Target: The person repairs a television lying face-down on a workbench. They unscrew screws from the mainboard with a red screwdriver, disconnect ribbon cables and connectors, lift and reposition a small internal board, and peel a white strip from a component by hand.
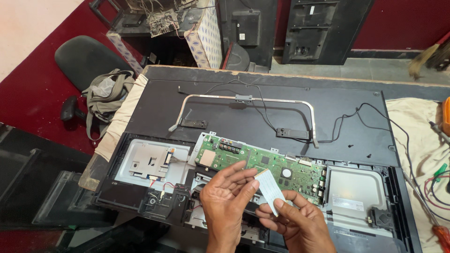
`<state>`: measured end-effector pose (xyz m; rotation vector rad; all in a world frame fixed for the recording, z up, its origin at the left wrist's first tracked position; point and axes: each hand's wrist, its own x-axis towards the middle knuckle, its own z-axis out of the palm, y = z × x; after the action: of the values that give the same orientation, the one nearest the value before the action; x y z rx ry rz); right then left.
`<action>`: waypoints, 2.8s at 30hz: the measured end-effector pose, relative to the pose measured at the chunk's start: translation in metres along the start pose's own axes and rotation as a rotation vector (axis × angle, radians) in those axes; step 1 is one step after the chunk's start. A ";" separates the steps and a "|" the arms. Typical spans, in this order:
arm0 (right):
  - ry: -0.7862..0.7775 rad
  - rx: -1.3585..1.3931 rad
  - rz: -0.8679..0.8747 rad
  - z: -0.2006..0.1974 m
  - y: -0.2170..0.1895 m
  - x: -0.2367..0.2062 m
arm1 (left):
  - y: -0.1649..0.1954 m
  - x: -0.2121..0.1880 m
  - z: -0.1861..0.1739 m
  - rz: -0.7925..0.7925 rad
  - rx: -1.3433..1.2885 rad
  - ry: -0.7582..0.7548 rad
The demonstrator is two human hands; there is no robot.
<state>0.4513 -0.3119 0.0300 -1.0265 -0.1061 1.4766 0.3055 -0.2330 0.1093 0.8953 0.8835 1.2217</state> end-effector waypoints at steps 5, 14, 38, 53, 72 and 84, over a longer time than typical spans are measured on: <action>0.004 -0.011 0.017 0.004 -0.002 -0.002 | 0.000 0.002 0.000 -0.019 -0.017 0.021; 0.020 -0.019 0.025 0.008 -0.003 -0.003 | 0.001 0.002 0.000 -0.023 -0.006 0.016; -0.017 -0.027 0.015 0.011 0.001 -0.012 | -0.013 0.016 -0.013 -0.076 0.064 0.057; -0.020 -0.089 -0.012 0.012 0.007 -0.023 | -0.007 0.011 -0.009 -0.054 0.080 0.050; -0.027 -0.082 -0.075 0.023 0.006 -0.026 | -0.004 0.008 -0.005 -0.007 0.102 0.018; -0.061 -0.106 -0.088 0.013 0.003 -0.025 | 0.002 0.012 -0.007 0.001 0.122 -0.082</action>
<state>0.4361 -0.3267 0.0487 -1.0485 -0.2728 1.4342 0.2993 -0.2201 0.1077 1.0365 0.8991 1.1334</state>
